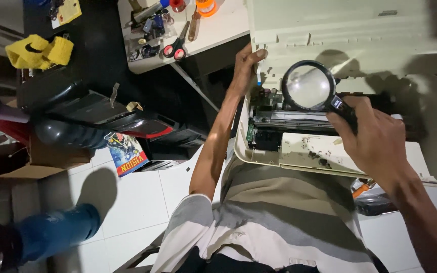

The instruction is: Disassembling a printer to inspect the internal circuit board and mechanical components using a magnifying glass.

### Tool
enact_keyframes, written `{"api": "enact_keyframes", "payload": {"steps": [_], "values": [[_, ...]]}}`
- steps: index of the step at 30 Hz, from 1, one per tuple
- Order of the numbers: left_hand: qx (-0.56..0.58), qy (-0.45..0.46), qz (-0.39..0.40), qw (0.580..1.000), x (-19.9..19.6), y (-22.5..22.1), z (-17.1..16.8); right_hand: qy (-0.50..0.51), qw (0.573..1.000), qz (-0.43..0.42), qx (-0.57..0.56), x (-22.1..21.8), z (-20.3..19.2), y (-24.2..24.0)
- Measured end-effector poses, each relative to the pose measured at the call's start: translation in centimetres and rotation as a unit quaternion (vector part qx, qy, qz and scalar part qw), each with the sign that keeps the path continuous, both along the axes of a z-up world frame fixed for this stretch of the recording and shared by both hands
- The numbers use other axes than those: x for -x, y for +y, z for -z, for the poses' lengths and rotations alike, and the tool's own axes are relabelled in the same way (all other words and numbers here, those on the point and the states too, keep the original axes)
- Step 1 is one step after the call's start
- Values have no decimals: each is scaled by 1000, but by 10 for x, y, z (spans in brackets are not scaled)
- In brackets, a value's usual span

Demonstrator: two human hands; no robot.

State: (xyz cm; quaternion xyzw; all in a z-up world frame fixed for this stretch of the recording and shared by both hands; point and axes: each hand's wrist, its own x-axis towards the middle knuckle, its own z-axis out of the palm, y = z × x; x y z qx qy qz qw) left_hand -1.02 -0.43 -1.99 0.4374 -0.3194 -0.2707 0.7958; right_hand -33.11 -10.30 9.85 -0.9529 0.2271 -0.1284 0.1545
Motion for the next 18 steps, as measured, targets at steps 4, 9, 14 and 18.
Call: {"api": "enact_keyframes", "payload": {"steps": [4, 9, 14, 18], "values": [[-33, -44, -30, 998, -4, 2, 6, -49, 997, -24, 47, 10, 21, -6], [-9, -39, 0, 999, -5, 5, 6, -36, 995, 71, -67, 12, 14, -10], [-2, -13, 3, 1000, 0, 7, -2, -113, 988, 67, -79, 17, 2, -14], [-33, -28, -5, 999, 5, 12, -16, -99, 989, 66, -86, 26, 2, -17]]}}
